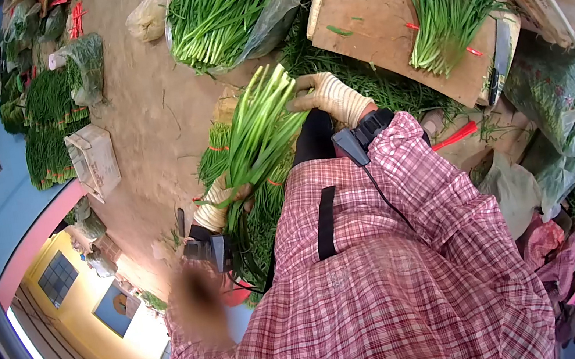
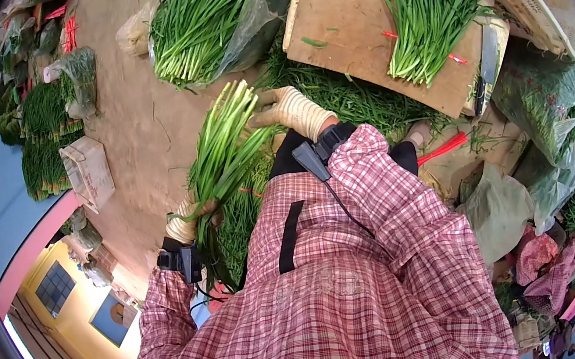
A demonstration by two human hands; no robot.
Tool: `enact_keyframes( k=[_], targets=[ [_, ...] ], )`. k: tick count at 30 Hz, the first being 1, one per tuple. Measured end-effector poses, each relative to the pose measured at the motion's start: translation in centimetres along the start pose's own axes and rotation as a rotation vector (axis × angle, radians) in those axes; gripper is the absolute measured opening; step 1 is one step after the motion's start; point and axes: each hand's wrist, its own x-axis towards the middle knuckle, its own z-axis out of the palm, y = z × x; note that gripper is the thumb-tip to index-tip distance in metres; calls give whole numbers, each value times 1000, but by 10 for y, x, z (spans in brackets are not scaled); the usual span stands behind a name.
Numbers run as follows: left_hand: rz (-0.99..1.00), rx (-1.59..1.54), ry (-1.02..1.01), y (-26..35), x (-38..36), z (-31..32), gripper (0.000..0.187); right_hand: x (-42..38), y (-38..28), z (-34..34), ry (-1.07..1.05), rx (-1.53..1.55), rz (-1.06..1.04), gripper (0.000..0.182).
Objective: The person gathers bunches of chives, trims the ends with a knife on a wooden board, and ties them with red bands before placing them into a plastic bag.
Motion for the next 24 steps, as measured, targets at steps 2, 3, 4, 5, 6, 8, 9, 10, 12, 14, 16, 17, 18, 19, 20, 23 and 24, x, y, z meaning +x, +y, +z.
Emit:
enact_keyframes(
  k=[2, 3, 4, 5, 6, 8, 9, 10, 12, 14, 16, 17, 18, 19, 20, 23, 24],
  targets=[
    [10, -41, 5, 0, 1, 2, 45, 3, 5, 0, -13, 17, 34, 25],
    [19, -88, 14, 1, 1, 3, 46, 3, 4, -1, -15, 15, 30, 25],
    [-3, -120, 41, 1, 2, 2, 45, 2, 4, -2, -29, 24, -6, 25],
    [-1, -120, 42, 2, 2, 1, 45, 1, 5, -2, -40, 34, -38, 25],
    [-3, -35, 67, 4, 1, 0, 42, 1, 6, -3, 31, -94, -6, 21],
    [-4, 49, 91, 12, 0, 2, 39, 7, 12, -9, 25, -198, -1, 21],
    [-29, 96, 87, 15, -1, 3, 37, 9, 13, -11, 17, -301, 4, 20],
    [-52, 143, 84, 17, -2, 3, 36, 11, 15, -13, 87, -287, -6, 20],
    [-43, 134, 84, 16, -4, -1, 35, 16, 22, -18, 309, -188, -93, 22],
    [-35, 128, 80, 16, -6, -3, 35, 21, 17, -51, 536, 154, -123, 22],
    [-46, 160, 165, 16, -10, -4, 35, 16, 1, -60, 610, 444, -222, 22],
    [-46, 157, 166, 13, -8, -5, 35, 10, -12, -56, 492, 262, -215, 20],
    [-30, 178, 181, 8, -4, -7, 35, 3, -21, -50, 376, 81, -205, 19],
    [-15, 201, 191, 5, 0, -7, 35, 5, -27, -24, 386, -313, -37, 22],
    [-13, 199, 183, 4, 2, -6, 35, 4, -17, -5, 292, -573, -130, 30],
    [-29, 198, 166, 3, 6, -4, 37, 12, 3, 19, 365, -846, -2, 34],
    [-26, 245, 176, 2, 7, -4, 38, 15, 4, 18, 363, -849, -5, 34]
  ],
)
